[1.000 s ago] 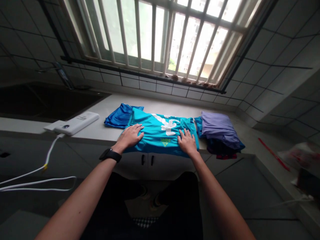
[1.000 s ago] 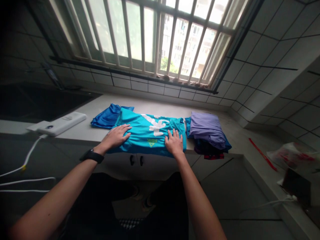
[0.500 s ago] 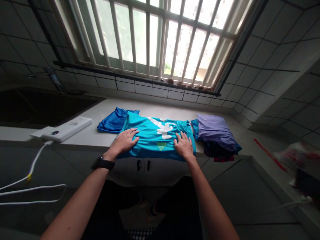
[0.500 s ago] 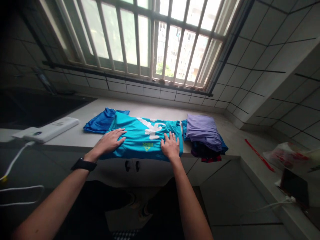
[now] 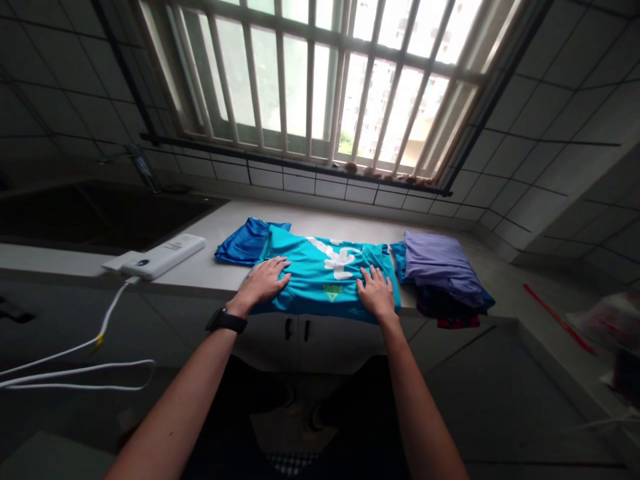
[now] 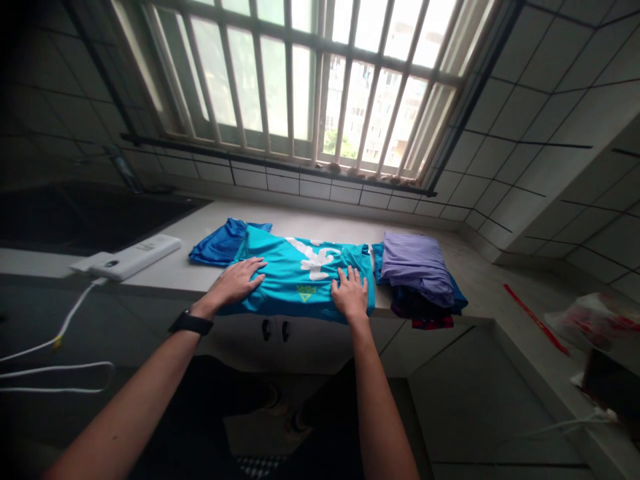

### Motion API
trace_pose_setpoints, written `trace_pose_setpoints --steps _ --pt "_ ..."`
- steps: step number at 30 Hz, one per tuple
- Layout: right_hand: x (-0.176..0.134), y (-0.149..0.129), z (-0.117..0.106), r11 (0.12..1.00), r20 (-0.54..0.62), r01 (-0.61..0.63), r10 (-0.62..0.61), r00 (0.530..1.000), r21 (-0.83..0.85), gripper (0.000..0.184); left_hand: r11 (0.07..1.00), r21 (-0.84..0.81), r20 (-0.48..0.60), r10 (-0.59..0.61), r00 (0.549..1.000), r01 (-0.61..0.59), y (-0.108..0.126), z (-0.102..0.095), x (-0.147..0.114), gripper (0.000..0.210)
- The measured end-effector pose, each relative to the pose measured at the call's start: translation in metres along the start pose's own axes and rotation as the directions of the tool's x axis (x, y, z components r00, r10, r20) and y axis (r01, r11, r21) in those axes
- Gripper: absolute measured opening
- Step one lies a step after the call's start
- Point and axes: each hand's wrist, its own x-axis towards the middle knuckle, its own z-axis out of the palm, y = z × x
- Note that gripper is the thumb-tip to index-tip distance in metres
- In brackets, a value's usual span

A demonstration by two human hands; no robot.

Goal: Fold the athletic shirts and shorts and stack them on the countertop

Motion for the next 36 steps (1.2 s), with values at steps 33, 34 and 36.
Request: trace_pose_setpoints --steps 33,34,36 --pt "0.022 0.000 0.000 0.983 0.073 -0.144 0.152 0.986 -0.110 0.062 0.998 0.031 -0.056 -0.055 0.997 0.057 0.005 0.006 -0.004 0.050" --pt "0.030 0.003 0.003 0.987 0.073 -0.118 0.126 0.989 -0.111 0.061 0.997 0.042 -0.063 -0.063 0.996 0.066 0.009 0.006 -0.007 0.049" --pt "0.048 0.009 0.006 0.993 0.071 -0.051 0.058 0.996 -0.103 0.061 0.995 0.063 -0.082 -0.073 0.994 0.078 0.018 0.007 -0.015 0.050"
